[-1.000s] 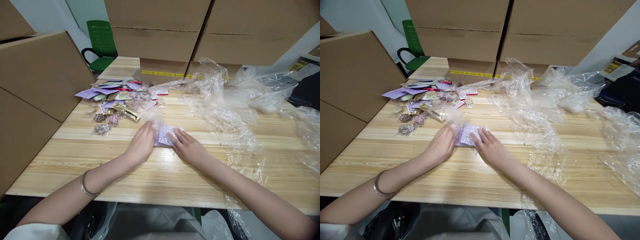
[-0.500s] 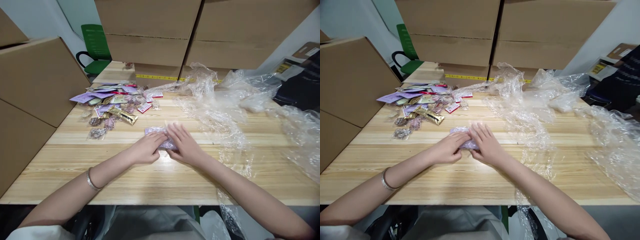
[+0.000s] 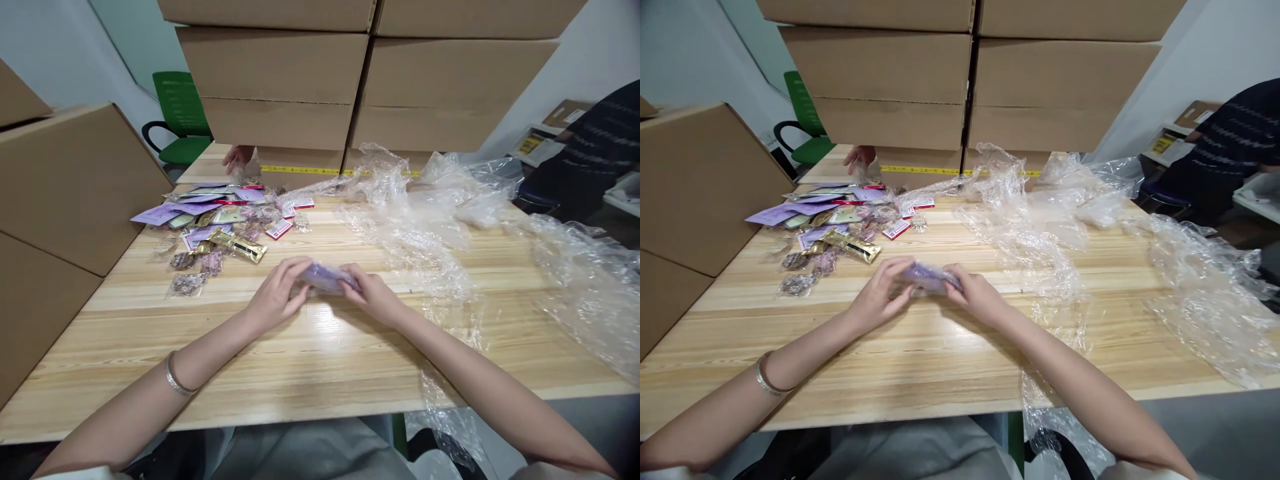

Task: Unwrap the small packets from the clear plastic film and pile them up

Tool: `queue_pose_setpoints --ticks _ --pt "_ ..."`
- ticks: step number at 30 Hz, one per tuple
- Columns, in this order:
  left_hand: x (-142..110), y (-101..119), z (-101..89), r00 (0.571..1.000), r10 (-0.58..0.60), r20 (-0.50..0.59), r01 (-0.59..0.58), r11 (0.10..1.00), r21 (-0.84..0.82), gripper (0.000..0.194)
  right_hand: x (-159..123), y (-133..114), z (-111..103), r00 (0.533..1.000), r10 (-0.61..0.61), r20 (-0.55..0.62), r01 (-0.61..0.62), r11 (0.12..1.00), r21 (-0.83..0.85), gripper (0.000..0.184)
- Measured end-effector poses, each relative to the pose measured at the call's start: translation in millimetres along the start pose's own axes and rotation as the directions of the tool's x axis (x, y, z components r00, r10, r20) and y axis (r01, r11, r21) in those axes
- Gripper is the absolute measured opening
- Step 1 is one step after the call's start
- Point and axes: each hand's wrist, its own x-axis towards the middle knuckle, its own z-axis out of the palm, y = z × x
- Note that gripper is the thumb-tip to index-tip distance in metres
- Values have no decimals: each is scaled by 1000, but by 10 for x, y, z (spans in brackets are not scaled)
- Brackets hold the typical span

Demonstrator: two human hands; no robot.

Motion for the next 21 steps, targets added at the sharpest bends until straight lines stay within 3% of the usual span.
queue_pose_setpoints --ticks 2,4,8,11,14,16,18,21 --pt "-4 -14 5 990 -90 -107 97 994 58 60 100 70 -69 991 129 -39 -124 986 109 32" --pt "-7 -20 16 984 -134 -120 148 982 117 58 283 211 -111 971 235 -48 -228 967 117 37" --pt "-15 -13 56 988 -65 140 48 992 116 45 758 570 -161 954 293 -61 -292 956 24 33" --pt "-32 -1 83 935 26 353 -47 998 52 48 990 712 -228 947 293 -134 -298 954 -19 25" --pt "-61 -2 89 897 20 442 -43 998 41 55 972 706 -361 940 254 -229 -270 962 -43 44" --pt "-69 -14 88 887 -1 461 -27 998 54 57 843 687 -484 912 194 -362 -268 949 -167 53" --pt "-49 -33 107 880 -13 475 -22 997 70 57 682 706 -626 861 159 -483 -361 859 -363 59" --pt "62 -63 221 872 -42 488 -10 995 103 56 494 810 -870 821 356 -446 -554 684 -475 39"
